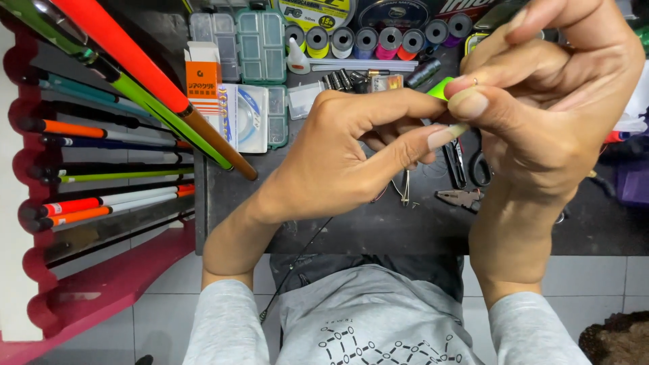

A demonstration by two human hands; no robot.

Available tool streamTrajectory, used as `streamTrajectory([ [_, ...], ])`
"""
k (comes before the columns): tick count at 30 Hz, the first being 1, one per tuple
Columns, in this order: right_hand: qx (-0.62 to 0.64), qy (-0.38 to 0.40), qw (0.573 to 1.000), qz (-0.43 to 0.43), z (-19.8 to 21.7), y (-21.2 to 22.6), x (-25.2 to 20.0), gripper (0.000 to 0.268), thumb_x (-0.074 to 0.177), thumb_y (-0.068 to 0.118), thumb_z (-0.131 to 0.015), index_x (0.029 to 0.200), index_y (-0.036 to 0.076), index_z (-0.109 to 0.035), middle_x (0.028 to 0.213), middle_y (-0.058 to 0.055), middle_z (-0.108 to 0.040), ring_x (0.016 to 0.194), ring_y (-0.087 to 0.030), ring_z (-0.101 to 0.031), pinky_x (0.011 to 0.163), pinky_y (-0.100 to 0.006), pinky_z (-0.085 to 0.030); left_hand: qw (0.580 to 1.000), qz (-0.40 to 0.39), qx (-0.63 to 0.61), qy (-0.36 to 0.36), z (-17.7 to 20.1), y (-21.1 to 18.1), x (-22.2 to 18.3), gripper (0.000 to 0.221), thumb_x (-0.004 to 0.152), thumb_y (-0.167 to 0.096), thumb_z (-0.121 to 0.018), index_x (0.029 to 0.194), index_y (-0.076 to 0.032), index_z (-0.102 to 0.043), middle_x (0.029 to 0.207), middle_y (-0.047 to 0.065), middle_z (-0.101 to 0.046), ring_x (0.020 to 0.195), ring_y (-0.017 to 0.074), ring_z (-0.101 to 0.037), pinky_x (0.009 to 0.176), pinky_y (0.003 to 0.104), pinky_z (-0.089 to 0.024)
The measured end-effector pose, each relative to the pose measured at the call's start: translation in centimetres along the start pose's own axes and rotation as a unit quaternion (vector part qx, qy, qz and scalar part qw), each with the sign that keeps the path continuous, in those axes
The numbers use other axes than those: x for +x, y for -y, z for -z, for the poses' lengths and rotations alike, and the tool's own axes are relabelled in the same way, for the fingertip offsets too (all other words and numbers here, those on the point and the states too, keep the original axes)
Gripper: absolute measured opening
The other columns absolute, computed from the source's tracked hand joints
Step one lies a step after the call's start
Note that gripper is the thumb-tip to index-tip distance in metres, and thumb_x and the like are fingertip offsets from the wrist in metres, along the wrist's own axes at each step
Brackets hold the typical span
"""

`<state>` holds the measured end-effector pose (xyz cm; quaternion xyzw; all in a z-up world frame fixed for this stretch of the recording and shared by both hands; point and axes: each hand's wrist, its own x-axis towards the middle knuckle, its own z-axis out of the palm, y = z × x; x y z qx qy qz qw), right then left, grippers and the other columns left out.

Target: Repairing a fishing rod by wrapping thread around a guide or tip to secure it to the blank.

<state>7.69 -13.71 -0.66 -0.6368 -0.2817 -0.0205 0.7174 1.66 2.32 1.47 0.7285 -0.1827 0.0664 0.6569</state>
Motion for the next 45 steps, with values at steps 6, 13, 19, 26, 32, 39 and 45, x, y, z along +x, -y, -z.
streamTrajectory([
  [6,-0.020,0.044,0.999,-0.009,1.6,-0.5,-0.4,0.078,0.071,0.005,-0.061,0.137,-0.004,-0.021,0.084,-0.027,-0.048,0.076,-0.029,-0.047,0.069,-0.033,-0.042,1.000,0.012,0.018,-0.004,0.1,0.3,-0.2,0.014,0.088,-0.010,-0.052,0.099,-0.006,-0.058,0.075,0.004,-0.067,0.065,0.0090,-0.067,0.066,0.017,-0.052],
  [13,-0.141,0.101,0.980,-0.096,2.6,-1.3,-2.1,0.029,0.086,0.006,-0.058,0.109,-0.008,-0.046,0.108,-0.019,-0.053,0.094,-0.020,-0.056,0.088,-0.026,-0.048,1.000,-0.001,0.023,-0.022,0.1,-0.4,-0.2,0.014,0.087,-0.014,-0.053,0.095,-0.004,-0.059,0.075,0.005,-0.060,0.062,0.0093,-0.064,0.057,0.016,-0.048],
  [19,-0.415,0.195,0.882,-0.110,4.6,-5.3,-4.8,0.006,0.089,0.007,-0.056,0.087,0.001,-0.053,0.070,-0.006,-0.048,0.060,-0.018,-0.040,0.057,-0.031,-0.032,0.999,-0.031,0.024,-0.020,0.2,-0.2,-0.6,0.013,0.088,-0.008,-0.051,0.096,-0.001,-0.058,0.085,0.007,-0.062,0.065,0.0122,-0.066,0.060,0.018,-0.051],
  [26,-0.456,0.230,0.857,-0.075,5.3,-8.7,-6.3,0.011,0.079,0.001,-0.052,0.089,-0.002,-0.054,0.086,-0.019,-0.059,0.081,-0.035,-0.053,0.070,-0.040,-0.039,0.997,-0.056,0.034,-0.027,0.2,-0.2,-0.7,0.014,0.088,-0.009,-0.051,0.095,0.000,-0.058,0.078,0.006,-0.064,0.065,0.0093,-0.062,0.062,0.018,-0.050],
  [32,-0.473,0.249,0.841,-0.083,5.1,-10.5,-7.3,0.012,0.079,0.006,-0.052,0.085,-0.003,-0.049,0.087,-0.023,-0.057,0.084,-0.041,-0.052,0.073,-0.044,-0.039,0.996,-0.062,0.059,-0.033,0.3,-0.3,-0.8,0.015,0.088,-0.011,-0.052,0.097,0.000,-0.059,0.092,0.007,-0.066,0.076,0.0094,-0.063,0.069,0.019,-0.051],
  [39,-0.469,0.256,0.838,-0.110,4.8,-10.7,-6.7,0.008,0.073,0.001,-0.041,0.080,-0.003,-0.044,0.081,-0.026,-0.052,0.077,-0.043,-0.048,0.063,-0.047,-0.036,0.996,-0.074,0.050,-0.030,0.3,-0.2,-0.8,0.014,0.088,-0.008,-0.053,0.098,0.000,-0.058,0.096,0.009,-0.065,0.085,0.0136,-0.065,0.076,0.022,-0.051],
  [45,-0.473,0.278,0.824,-0.139,5.2,-11.5,-6.6,0.007,0.069,0.001,-0.037,0.076,-0.001,-0.040,0.077,-0.025,-0.049,0.072,-0.041,-0.046,0.060,-0.046,-0.034,0.995,-0.080,0.042,-0.036,0.2,-0.3,-0.8,0.014,0.088,-0.009,-0.053,0.097,0.000,-0.058,0.094,0.010,-0.065,0.084,0.0136,-0.065,0.075,0.022,-0.052],
])
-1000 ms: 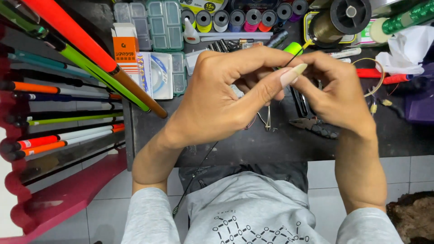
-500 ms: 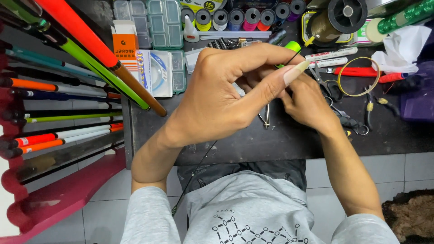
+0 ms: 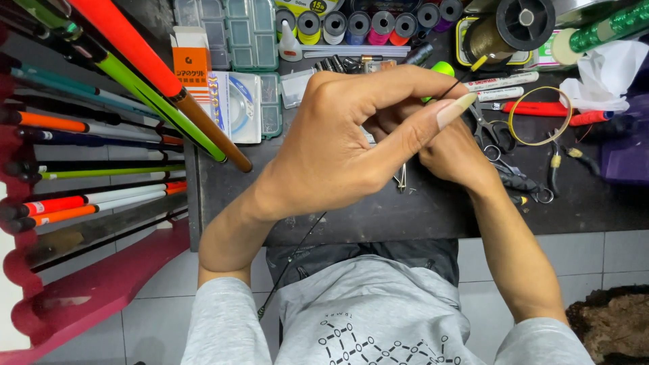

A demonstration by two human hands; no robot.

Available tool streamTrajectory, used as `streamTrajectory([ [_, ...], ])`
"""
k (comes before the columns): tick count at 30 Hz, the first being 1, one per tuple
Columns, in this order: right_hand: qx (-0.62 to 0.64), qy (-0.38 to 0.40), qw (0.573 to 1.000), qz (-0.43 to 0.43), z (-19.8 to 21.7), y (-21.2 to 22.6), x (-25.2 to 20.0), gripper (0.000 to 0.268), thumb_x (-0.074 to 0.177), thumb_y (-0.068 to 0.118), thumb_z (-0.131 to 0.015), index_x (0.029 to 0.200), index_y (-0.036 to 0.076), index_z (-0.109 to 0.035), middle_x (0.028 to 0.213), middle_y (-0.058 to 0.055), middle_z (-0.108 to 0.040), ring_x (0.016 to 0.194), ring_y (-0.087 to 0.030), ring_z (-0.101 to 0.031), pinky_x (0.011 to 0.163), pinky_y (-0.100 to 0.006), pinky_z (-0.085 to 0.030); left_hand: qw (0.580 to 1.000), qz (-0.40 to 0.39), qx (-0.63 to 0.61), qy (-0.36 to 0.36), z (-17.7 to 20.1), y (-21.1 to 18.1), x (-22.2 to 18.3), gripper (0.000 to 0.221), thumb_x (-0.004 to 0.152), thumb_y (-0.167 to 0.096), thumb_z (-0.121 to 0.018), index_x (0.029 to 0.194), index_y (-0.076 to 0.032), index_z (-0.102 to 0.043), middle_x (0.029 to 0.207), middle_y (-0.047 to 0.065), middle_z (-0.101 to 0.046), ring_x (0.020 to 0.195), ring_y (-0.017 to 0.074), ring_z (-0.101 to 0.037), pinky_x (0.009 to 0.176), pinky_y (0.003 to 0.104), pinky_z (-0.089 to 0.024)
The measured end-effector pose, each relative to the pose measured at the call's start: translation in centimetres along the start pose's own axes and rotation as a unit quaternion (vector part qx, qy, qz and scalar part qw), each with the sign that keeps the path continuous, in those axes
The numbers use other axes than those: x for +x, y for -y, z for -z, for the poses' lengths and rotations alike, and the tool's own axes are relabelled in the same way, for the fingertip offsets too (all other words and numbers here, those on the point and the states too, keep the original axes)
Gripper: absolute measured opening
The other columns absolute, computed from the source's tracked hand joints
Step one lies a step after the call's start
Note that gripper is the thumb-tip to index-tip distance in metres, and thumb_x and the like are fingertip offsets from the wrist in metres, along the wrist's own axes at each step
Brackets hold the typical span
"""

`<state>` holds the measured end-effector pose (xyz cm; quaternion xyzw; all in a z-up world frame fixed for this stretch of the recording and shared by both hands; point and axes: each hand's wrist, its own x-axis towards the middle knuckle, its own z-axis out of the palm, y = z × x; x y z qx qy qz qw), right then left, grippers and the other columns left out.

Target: Repairing a fishing rod by wrapping thread around a guide or tip to secure it to the blank.

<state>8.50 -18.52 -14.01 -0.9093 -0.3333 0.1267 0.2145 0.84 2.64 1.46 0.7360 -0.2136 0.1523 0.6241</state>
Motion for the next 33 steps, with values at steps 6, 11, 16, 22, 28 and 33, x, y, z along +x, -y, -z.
streamTrajectory([
  [6,0.032,-0.022,0.999,0.018,1.8,0.8,-0.5,0.017,0.082,0.006,-0.041,0.094,-0.005,-0.045,0.099,-0.027,-0.051,0.091,-0.041,-0.047,0.076,-0.046,-0.037,1.000,0.007,0.000,0.002,0.0,0.2,-0.1,0.014,0.088,-0.009,-0.054,0.099,-0.001,-0.058,0.094,0.008,-0.066,0.079,0.0105,-0.064,0.070,0.020,-0.051],
  [11,0.087,-0.044,0.994,0.046,5.1,2.5,-0.9,0.020,0.088,0.005,-0.043,0.105,-0.006,-0.047,0.102,-0.020,-0.051,0.092,-0.031,-0.048,0.079,-0.039,-0.037,1.000,0.019,-0.004,0.003,-0.1,0.2,-0.1,0.015,0.088,-0.012,-0.054,0.098,-0.002,-0.058,0.086,0.006,-0.064,0.069,0.0080,-0.056,0.064,0.019,-0.047],
  [16,0.220,-0.051,0.974,0.012,8.0,4.0,-1.8,0.015,0.093,0.008,-0.046,0.103,-0.002,-0.049,0.092,-0.007,-0.052,0.085,-0.014,-0.046,0.078,-0.026,-0.038,0.999,0.031,-0.025,0.015,-0.1,0.0,-0.1,0.015,0.089,-0.011,-0.052,0.099,-0.001,-0.058,0.079,0.005,-0.062,0.060,0.0069,-0.053,0.058,0.018,-0.045],
  [22,0.320,-0.142,0.935,0.058,10.7,8.0,-2.3,0.015,0.100,0.013,-0.036,0.093,0.001,-0.033,0.094,-0.019,-0.054,0.100,-0.028,-0.056,0.097,-0.035,-0.045,0.999,0.036,-0.032,-0.002,-0.2,-0.1,0.0,0.013,0.087,-0.011,-0.054,0.095,-0.002,-0.058,0.075,0.005,-0.062,0.058,0.0075,-0.057,0.057,0.018,-0.048],
  [28,0.370,-0.278,0.877,0.133,11.1,10.2,-1.4,0.008,0.106,0.013,-0.027,0.109,0.006,-0.023,0.058,-0.006,-0.014,0.048,-0.016,-0.019,0.052,-0.028,-0.029,1.000,0.018,-0.016,-0.016,-0.7,0.6,-0.2,0.013,0.088,-0.006,-0.053,0.099,-0.001,-0.057,0.074,0.007,-0.063,0.059,0.0083,-0.061,0.057,0.018,-0.050],
  [33,0.389,-0.342,0.850,0.092,11.3,11.8,-0.7,0.044,0.094,0.016,-0.038,0.134,-0.002,-0.031,0.079,-0.009,-0.031,0.073,-0.016,-0.031,0.062,-0.026,-0.035,0.994,0.023,0.049,-0.099,-1.5,0.9,-0.2,0.016,0.088,-0.011,-0.056,0.104,-0.007,-0.058,0.063,0.001,-0.063,0.053,0.0033,-0.054,0.054,0.016,-0.043],
])
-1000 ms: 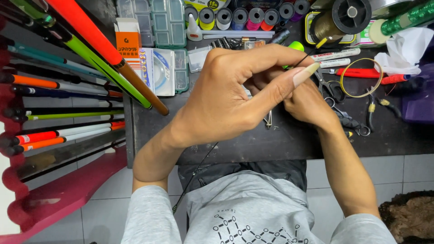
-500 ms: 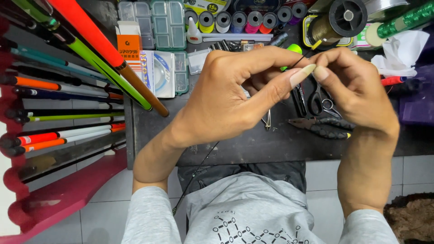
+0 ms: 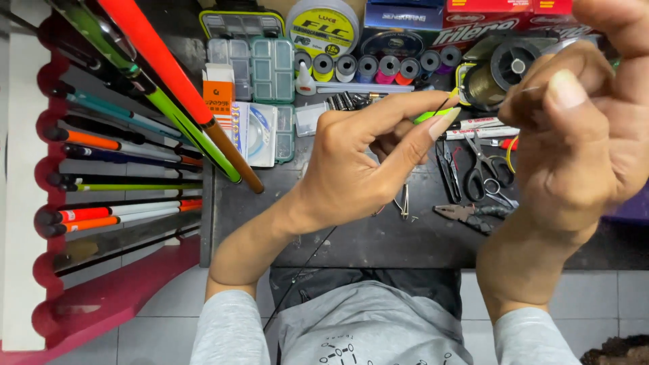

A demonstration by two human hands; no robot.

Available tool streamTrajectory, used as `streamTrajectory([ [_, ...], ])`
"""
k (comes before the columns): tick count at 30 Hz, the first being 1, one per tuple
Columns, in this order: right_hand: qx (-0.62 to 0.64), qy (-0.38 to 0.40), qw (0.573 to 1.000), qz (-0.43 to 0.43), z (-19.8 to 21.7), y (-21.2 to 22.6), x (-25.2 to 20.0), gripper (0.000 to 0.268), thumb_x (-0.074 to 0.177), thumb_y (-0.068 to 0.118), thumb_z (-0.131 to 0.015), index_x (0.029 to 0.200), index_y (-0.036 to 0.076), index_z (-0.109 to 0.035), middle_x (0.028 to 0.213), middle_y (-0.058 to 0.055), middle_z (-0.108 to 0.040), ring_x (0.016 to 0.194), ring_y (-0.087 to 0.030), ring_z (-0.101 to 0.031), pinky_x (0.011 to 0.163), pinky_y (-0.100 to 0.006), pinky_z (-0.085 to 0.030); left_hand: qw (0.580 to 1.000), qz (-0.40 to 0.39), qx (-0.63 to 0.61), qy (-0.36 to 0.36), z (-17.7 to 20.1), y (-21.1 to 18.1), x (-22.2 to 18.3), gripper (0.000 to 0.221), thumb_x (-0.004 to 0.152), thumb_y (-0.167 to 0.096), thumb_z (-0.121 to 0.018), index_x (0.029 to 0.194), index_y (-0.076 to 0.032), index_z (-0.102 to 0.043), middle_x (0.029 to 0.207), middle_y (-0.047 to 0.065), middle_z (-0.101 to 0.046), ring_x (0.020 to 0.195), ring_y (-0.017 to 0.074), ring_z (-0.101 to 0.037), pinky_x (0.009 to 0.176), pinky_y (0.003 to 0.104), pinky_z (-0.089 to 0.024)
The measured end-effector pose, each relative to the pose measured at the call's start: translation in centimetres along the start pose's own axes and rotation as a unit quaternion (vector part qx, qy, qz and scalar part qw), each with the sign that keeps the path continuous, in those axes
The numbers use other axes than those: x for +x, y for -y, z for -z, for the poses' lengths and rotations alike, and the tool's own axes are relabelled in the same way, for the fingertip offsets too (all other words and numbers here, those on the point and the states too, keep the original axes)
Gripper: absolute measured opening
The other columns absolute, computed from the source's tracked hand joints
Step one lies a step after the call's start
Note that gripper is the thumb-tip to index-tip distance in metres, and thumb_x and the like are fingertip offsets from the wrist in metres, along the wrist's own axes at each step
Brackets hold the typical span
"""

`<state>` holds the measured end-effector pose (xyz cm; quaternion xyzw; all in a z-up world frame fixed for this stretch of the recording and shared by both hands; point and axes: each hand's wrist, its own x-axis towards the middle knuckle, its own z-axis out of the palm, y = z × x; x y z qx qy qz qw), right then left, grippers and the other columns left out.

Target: Repairing a fishing rod by wrapping thread around a guide or tip to secure it to the blank.

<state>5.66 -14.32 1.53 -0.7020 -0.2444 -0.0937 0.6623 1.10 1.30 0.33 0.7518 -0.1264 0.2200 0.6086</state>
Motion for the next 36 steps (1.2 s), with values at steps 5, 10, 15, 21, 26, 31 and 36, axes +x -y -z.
streamTrajectory([
  [5,-0.035,0.008,0.998,0.051,-1.4,1.3,0.2,0.040,0.094,0.007,-0.041,0.130,-0.008,-0.031,0.074,-0.014,-0.037,0.065,-0.018,-0.037,0.068,-0.026,-0.036,0.999,0.024,-0.041,-0.025,-0.7,0.4,0.1,0.019,0.088,-0.015,-0.056,0.106,-0.009,-0.055,0.054,0.001,-0.056,0.051,0.0056,-0.060,0.052,0.015,-0.043],
  [10,-0.112,0.022,0.992,0.056,-1.1,2.1,0.1,0.032,0.095,0.005,-0.049,0.117,-0.016,-0.037,0.082,-0.023,-0.054,0.074,-0.023,-0.054,0.077,-0.024,-0.038,0.995,0.029,-0.078,-0.058,-1.4,0.5,0.2,0.014,0.087,-0.013,-0.056,0.098,-0.006,-0.054,0.050,0.002,-0.053,0.048,0.0086,-0.059,0.052,0.016,-0.043],
  [15,-0.120,0.002,0.991,0.060,-1.0,1.6,0.5,0.012,0.093,-0.004,-0.057,0.091,-0.015,-0.052,0.079,-0.024,-0.054,0.070,-0.026,-0.058,0.064,-0.027,-0.041,0.989,0.073,-0.105,-0.080,-2.1,0.9,0.2,0.013,0.084,-0.015,-0.057,0.094,-0.006,-0.056,0.060,0.005,-0.060,0.048,0.0093,-0.059,0.043,0.016,-0.043],
  [21,-0.112,0.010,0.993,0.036,-0.5,0.9,0.8,0.013,0.092,0.000,-0.055,0.089,-0.011,-0.049,0.076,-0.018,-0.051,0.060,-0.018,-0.050,0.053,-0.021,-0.038,0.985,0.031,-0.130,-0.109,-3.1,2.0,-0.2,0.013,0.086,-0.009,-0.057,0.098,-0.004,-0.057,0.078,0.008,-0.065,0.053,0.0117,-0.060,0.048,0.017,-0.048],
  [26,-0.132,0.003,0.989,0.069,-0.8,0.8,0.8,0.012,0.090,0.000,-0.055,0.085,-0.010,-0.051,0.072,-0.015,-0.049,0.057,-0.015,-0.043,0.051,-0.020,-0.035,0.989,-0.026,-0.061,-0.132,-3.2,1.2,0.0,0.011,0.084,-0.004,-0.058,0.095,-0.002,-0.059,0.075,0.008,-0.060,0.053,0.0065,-0.046,0.045,0.018,-0.035],
  [31,-0.152,-0.018,0.983,0.100,-0.4,0.5,0.5,0.010,0.089,-0.001,-0.056,0.085,-0.009,-0.051,0.071,-0.015,-0.049,0.055,-0.015,-0.041,0.049,-0.021,-0.033,0.988,-0.063,-0.004,-0.140,-3.3,0.4,0.5,0.013,0.085,-0.001,-0.058,0.098,-0.001,-0.060,0.086,0.012,-0.064,0.055,0.0087,-0.049,0.048,0.019,-0.037],
  [36,-0.183,-0.051,0.975,0.116,0.2,0.6,0.5,0.011,0.089,0.000,-0.057,0.084,-0.009,-0.053,0.069,-0.015,-0.049,0.054,-0.015,-0.041,0.050,-0.022,-0.032,0.986,-0.042,0.012,-0.162,-4.0,-0.4,1.0,0.015,0.084,-0.002,-0.058,0.099,0.001,-0.059,0.092,0.011,-0.066,0.058,0.0052,-0.055,0.052,0.016,-0.048],
])
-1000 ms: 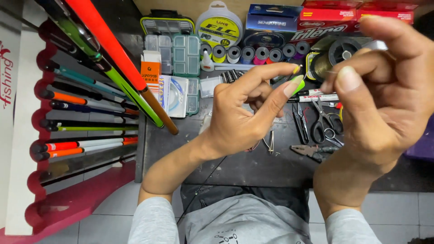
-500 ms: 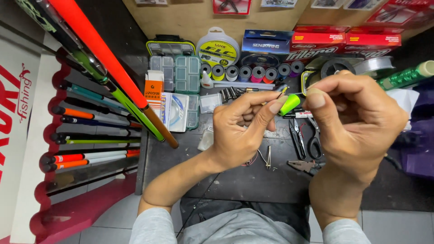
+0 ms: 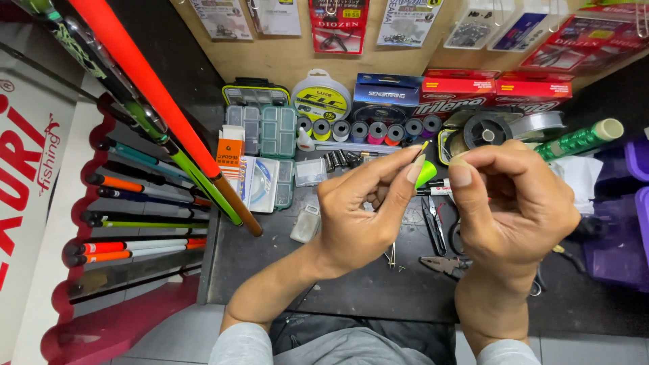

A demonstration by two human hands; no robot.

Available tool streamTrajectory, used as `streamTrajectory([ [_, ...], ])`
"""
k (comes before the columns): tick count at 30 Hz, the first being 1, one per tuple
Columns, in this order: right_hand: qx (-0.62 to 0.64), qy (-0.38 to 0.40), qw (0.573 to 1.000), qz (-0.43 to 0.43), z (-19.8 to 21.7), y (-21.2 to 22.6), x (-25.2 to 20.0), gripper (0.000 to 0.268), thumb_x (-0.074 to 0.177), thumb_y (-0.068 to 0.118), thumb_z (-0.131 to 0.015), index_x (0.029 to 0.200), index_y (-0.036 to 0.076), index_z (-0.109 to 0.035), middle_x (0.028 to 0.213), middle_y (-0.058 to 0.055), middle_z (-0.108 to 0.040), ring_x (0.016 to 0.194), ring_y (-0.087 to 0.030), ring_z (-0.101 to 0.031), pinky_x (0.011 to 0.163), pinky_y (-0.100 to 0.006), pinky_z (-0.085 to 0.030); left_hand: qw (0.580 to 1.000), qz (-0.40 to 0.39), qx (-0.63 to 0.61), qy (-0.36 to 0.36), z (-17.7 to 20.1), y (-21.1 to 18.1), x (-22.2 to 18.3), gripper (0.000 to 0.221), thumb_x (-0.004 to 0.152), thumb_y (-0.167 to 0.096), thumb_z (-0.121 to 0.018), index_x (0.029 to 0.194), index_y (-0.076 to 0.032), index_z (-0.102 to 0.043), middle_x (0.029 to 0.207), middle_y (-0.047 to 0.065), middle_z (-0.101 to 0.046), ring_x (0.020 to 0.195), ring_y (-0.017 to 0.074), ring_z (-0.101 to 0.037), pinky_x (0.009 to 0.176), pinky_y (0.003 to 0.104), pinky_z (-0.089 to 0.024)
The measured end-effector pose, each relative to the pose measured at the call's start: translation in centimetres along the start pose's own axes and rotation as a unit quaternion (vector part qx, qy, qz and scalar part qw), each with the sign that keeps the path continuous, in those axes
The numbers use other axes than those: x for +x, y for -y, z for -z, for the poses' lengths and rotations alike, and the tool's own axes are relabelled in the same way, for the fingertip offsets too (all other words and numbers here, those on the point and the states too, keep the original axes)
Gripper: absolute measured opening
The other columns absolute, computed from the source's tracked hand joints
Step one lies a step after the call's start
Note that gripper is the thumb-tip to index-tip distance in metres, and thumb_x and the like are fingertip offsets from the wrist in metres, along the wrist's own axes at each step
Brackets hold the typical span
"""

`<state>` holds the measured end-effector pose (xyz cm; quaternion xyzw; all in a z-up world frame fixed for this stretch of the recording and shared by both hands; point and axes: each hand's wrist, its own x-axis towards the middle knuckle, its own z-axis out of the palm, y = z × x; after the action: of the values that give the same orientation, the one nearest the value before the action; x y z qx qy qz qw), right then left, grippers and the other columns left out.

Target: Repairing a fishing rod by wrapping thread around a guide or tip to secure it to the blank.

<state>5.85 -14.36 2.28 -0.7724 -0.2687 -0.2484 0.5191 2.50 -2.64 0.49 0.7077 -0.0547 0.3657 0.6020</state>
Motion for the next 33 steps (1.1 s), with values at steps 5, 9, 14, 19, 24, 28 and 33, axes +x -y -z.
streamTrajectory([
  [5,-0.016,0.016,0.999,0.037,-0.2,0.1,0.3,0.012,0.086,0.002,-0.056,0.080,-0.009,-0.054,0.066,-0.014,-0.051,0.052,-0.016,-0.039,0.049,-0.024,-0.030,1.000,0.006,0.007,0.007,0.2,-0.2,-0.3,0.026,0.087,-0.006,-0.058,0.111,-0.002,-0.050,0.069,0.003,-0.061,0.046,0.0017,-0.040,0.045,0.014,-0.036],
  [9,-0.007,0.034,0.994,0.104,-0.6,0.2,1.0,0.012,0.083,0.001,-0.057,0.077,-0.009,-0.053,0.066,-0.016,-0.056,0.053,-0.020,-0.042,0.052,-0.027,-0.031,0.999,-0.032,0.033,-0.006,0.6,-0.2,0.1,0.026,0.085,-0.002,-0.059,0.110,0.000,-0.051,0.078,0.005,-0.054,0.042,0.0039,-0.029,0.042,0.018,-0.026],
  [14,0.023,0.021,0.991,0.130,-0.9,-0.7,0.7,0.015,0.079,0.006,-0.057,0.073,-0.007,-0.052,0.066,-0.016,-0.055,0.051,-0.022,-0.045,0.053,-0.031,-0.032,0.999,-0.041,0.021,-0.005,0.4,0.2,-0.2,0.026,0.086,0.000,-0.058,0.111,-0.001,-0.051,0.076,0.005,-0.051,0.043,0.0040,-0.029,0.041,0.017,-0.026],
  [19,0.005,0.028,0.988,0.154,-1.0,-0.9,1.3,0.011,0.079,0.000,-0.057,0.073,-0.009,-0.054,0.066,-0.016,-0.057,0.051,-0.022,-0.049,0.052,-0.030,-0.033,0.998,-0.052,0.034,0.003,0.5,0.8,-0.4,0.029,0.086,0.000,-0.059,0.113,-0.002,-0.049,0.075,0.004,-0.053,0.042,0.0031,-0.029,0.040,0.017,-0.027],
  [24,-0.030,0.060,0.985,0.160,-1.3,-0.4,1.8,0.011,0.079,0.000,-0.058,0.071,-0.008,-0.055,0.062,-0.015,-0.056,0.048,-0.022,-0.046,0.050,-0.030,-0.032,0.996,-0.073,0.053,-0.003,0.7,1.2,-0.2,0.031,0.085,0.003,-0.061,0.114,-0.002,-0.049,0.078,0.008,-0.056,0.046,0.0057,-0.036,0.041,0.017,-0.035],
  [28,-0.038,0.065,0.985,0.156,-1.5,-0.3,1.9,0.010,0.079,0.000,-0.059,0.073,-0.007,-0.055,0.064,-0.014,-0.057,0.047,-0.020,-0.041,0.050,-0.029,-0.032,0.994,-0.089,0.056,-0.014,0.7,1.1,0.1,0.026,0.085,0.003,-0.060,0.109,0.000,-0.052,0.079,0.008,-0.057,0.049,0.0086,-0.038,0.049,0.021,-0.040],
  [33,-0.041,0.072,0.984,0.156,-1.4,-0.5,2.0,0.010,0.079,0.000,-0.059,0.073,-0.008,-0.056,0.063,-0.014,-0.057,0.047,-0.020,-0.041,0.049,-0.029,-0.032,0.994,-0.096,0.052,-0.013,0.7,1.2,0.2,0.023,0.085,0.004,-0.058,0.106,0.001,-0.053,0.089,0.012,-0.062,0.053,0.0100,-0.048,0.056,0.021,-0.047],
])
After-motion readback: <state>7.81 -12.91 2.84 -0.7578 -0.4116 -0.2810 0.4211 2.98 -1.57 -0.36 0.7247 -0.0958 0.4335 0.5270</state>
